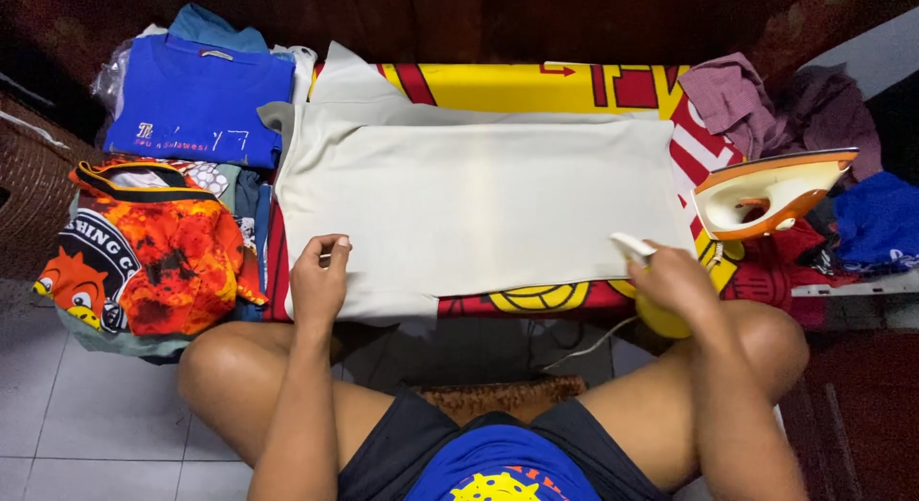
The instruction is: The person sprays a white cloth using a spray bottle and irons the fabric on a flat surface while sitting on the floor.
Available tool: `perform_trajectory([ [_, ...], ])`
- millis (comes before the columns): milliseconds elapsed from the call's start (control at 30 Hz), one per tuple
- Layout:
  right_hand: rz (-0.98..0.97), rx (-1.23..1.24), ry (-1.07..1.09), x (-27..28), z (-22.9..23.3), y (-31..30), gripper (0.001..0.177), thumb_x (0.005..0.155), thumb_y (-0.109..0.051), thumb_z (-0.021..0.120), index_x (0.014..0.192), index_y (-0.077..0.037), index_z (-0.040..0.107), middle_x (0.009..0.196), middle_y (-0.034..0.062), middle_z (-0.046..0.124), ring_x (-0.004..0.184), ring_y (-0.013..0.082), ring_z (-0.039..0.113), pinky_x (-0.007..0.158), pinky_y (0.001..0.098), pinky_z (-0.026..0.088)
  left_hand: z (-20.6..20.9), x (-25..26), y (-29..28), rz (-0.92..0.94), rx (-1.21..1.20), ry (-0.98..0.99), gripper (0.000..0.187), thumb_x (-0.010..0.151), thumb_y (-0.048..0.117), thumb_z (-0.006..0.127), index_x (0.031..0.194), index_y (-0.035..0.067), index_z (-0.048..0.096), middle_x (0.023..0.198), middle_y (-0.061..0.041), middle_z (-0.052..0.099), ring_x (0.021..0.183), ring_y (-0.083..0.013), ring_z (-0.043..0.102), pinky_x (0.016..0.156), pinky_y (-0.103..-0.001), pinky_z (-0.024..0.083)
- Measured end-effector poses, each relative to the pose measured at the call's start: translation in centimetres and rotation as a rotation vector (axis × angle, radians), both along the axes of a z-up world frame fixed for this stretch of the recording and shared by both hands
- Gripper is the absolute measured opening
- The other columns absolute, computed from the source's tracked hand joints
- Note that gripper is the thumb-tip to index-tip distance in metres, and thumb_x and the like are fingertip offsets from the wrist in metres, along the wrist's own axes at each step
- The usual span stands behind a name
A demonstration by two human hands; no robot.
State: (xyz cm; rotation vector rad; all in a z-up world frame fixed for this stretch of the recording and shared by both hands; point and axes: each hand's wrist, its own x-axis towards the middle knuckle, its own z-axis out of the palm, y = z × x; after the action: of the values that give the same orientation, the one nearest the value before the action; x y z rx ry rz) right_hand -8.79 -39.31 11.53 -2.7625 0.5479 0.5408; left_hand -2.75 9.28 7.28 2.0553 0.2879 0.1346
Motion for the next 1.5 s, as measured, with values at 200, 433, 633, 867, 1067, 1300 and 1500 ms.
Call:
perform_trajectory([
  [200,-0.112,-0.203,0.163,1.7,3.6,-2.7,0.057,0.093,-0.045,0.047,0.132,-0.007,0.066,0.135,0.0242,0.065,0.125,0.0472,0.06,0.101,0.0576,0.048,1.5,-0.2,-0.2,0.008,0.05,0.033,0.026,0.098,0.035,0.059,0.103,0.013,0.072,0.1,-0.002,0.078,0.092,-0.0179,0.072,0.081,-0.034,0.052],
  [433,-0.257,-0.145,0.04,-0.4,3.6,-2.1,0.052,0.093,-0.037,0.053,0.134,-0.007,0.064,0.122,0.0295,0.07,0.119,0.0478,0.064,0.094,0.0585,0.052,0.9,0.3,0.3,0.007,0.026,-0.011,0.024,0.098,0.032,0.062,0.107,0.013,0.073,0.098,-0.004,0.077,0.086,-0.0201,0.072,0.079,-0.036,0.054],
  [633,-0.087,0.048,-0.074,-1.2,2.7,1.3,0.05,0.093,-0.032,0.058,0.13,-0.001,0.067,0.11,0.0361,0.071,0.115,0.0535,0.065,0.097,0.0601,0.051,2.1,-0.4,0.4,0.014,0.0,-0.11,0.02,0.101,0.024,0.065,0.109,0.009,0.074,0.095,-0.01,0.076,0.086,-0.0271,0.074,0.077,-0.04,0.057],
  [867,0.003,0.022,-0.082,-1.5,3.0,4.0,0.049,0.092,-0.035,0.058,0.131,-0.006,0.063,0.104,0.0371,0.069,0.111,0.0544,0.066,0.094,0.0623,0.052,2.2,-0.5,0.4,0.024,-0.029,-0.129,0.018,0.1,0.024,0.066,0.108,0.01,0.075,0.095,-0.009,0.076,0.085,-0.0255,0.074,0.076,-0.038,0.058],
  [1067,0.123,0.213,-0.121,-0.9,1.7,9.4,0.039,0.088,-0.026,0.065,0.122,-0.007,0.066,0.101,0.0339,0.069,0.106,0.0531,0.067,0.092,0.0585,0.054,0.4,0.2,1.3,0.04,-0.049,-0.167,0.018,0.102,0.021,0.065,0.109,0.008,0.074,0.095,-0.011,0.075,0.085,-0.0255,0.073,0.076,-0.038,0.058],
  [1300,0.33,0.338,-0.16,0.5,0.6,17.7,0.027,0.085,-0.023,0.067,0.109,-0.012,0.071,0.091,0.0269,0.071,0.096,0.0502,0.07,0.085,0.0562,0.056,2.3,-0.3,1.0,0.054,-0.098,-0.215,0.016,0.103,0.016,0.064,0.109,0.004,0.073,0.094,-0.014,0.074,0.085,-0.0267,0.072,0.076,-0.039,0.058],
  [1500,0.617,0.428,-0.284,2.6,-1.2,24.6,0.025,0.084,-0.024,0.069,0.104,-0.01,0.071,0.085,0.0188,0.071,0.095,0.0418,0.07,0.087,0.0495,0.055,2.9,-0.9,1.7,0.099,-0.123,-0.261,0.014,0.104,0.016,0.063,0.107,0.007,0.073,0.092,-0.01,0.074,0.086,-0.0198,0.071,0.078,-0.031,0.058],
])
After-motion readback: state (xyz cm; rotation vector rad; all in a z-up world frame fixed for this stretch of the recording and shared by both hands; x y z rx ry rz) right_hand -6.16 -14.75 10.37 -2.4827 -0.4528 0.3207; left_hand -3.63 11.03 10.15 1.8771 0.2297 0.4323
